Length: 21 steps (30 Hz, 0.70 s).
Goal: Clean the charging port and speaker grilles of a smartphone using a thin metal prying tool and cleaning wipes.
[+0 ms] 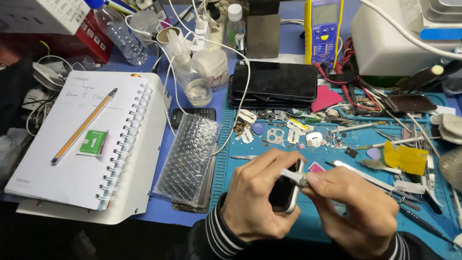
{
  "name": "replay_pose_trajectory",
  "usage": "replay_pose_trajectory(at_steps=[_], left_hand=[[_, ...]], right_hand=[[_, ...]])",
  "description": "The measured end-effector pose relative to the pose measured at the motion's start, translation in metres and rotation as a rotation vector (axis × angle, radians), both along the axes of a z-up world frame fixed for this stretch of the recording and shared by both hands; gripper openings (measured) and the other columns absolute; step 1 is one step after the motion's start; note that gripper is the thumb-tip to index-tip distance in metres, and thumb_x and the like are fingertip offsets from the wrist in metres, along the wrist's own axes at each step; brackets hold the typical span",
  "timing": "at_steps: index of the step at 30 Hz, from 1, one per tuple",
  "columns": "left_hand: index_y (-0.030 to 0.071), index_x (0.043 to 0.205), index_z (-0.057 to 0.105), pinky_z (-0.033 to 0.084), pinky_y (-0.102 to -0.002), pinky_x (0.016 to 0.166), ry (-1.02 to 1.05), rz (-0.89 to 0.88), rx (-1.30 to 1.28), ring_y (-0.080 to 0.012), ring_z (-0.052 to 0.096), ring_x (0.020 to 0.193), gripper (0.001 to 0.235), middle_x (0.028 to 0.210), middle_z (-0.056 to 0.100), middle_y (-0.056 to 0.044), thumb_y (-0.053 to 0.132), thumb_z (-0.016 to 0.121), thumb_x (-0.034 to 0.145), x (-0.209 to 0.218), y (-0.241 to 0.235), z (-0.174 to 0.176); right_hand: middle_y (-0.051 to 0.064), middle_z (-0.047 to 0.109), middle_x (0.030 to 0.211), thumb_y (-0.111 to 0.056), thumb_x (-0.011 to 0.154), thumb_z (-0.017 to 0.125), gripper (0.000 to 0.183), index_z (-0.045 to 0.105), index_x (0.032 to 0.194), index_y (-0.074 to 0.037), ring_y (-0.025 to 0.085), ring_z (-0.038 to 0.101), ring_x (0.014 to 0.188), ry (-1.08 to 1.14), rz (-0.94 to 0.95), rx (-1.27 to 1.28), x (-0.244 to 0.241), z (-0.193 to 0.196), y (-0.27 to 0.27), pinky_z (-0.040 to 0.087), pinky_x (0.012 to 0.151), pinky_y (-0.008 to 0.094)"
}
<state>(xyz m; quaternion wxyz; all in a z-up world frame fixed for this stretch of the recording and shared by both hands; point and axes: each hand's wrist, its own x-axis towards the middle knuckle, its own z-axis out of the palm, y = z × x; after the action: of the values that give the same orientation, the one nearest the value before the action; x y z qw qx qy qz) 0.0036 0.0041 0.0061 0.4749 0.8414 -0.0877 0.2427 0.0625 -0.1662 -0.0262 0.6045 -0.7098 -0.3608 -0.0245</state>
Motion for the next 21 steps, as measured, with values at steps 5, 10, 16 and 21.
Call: replay_pose_trajectory(at_steps=[5,10,16,21], left_hand=[[0.0,0.112,0.06,0.055,-0.035,0.066,-0.006,0.006,0.009,-0.028,0.065,0.071,0.052,0.097,0.067,-0.013,0.012,0.065,0.062,0.001,0.0,-0.001],[0.003,0.113,0.06,0.055,-0.035,0.067,0.006,0.015,0.009,-0.0277,0.065,0.072,0.051,0.099,0.067,-0.011,0.012,0.065,0.063,0.001,-0.001,-0.001],[0.002,0.115,0.06,0.055,-0.035,0.068,0.01,0.017,0.011,-0.0286,0.066,0.073,0.053,0.1,0.067,-0.012,0.012,0.064,0.063,0.0,0.0,-0.002],[0.001,0.115,0.06,0.056,-0.035,0.071,-0.003,0.017,0.005,-0.0297,0.067,0.076,0.054,0.1,0.068,-0.013,0.011,0.064,0.062,0.002,-0.002,-0.003]], right_hand=[[0.016,0.077,0.097,0.012,0.072,0.076,0.021,0.071,0.093,0.008,0.018,0.071,0.081,0.258,-0.047,0.025,-0.004,-0.013,-0.012,0.059,0.079,0.026],[0.017,0.075,0.092,0.013,0.074,0.075,0.022,0.071,0.095,0.008,0.023,0.072,0.076,-0.341,-0.07,-0.091,0.003,0.006,-0.003,0.06,0.071,0.03],[0.014,0.075,0.09,0.014,0.074,0.075,0.026,0.069,0.098,0.006,0.017,0.068,0.071,0.055,-0.035,0.012,-0.002,-0.006,-0.005,0.057,0.067,0.025],[0.02,0.071,0.084,0.014,0.078,0.076,0.016,0.071,0.092,0.009,0.028,0.068,0.07,-0.692,-0.184,-0.107,0.001,0.007,0.007,0.059,0.067,0.037]])
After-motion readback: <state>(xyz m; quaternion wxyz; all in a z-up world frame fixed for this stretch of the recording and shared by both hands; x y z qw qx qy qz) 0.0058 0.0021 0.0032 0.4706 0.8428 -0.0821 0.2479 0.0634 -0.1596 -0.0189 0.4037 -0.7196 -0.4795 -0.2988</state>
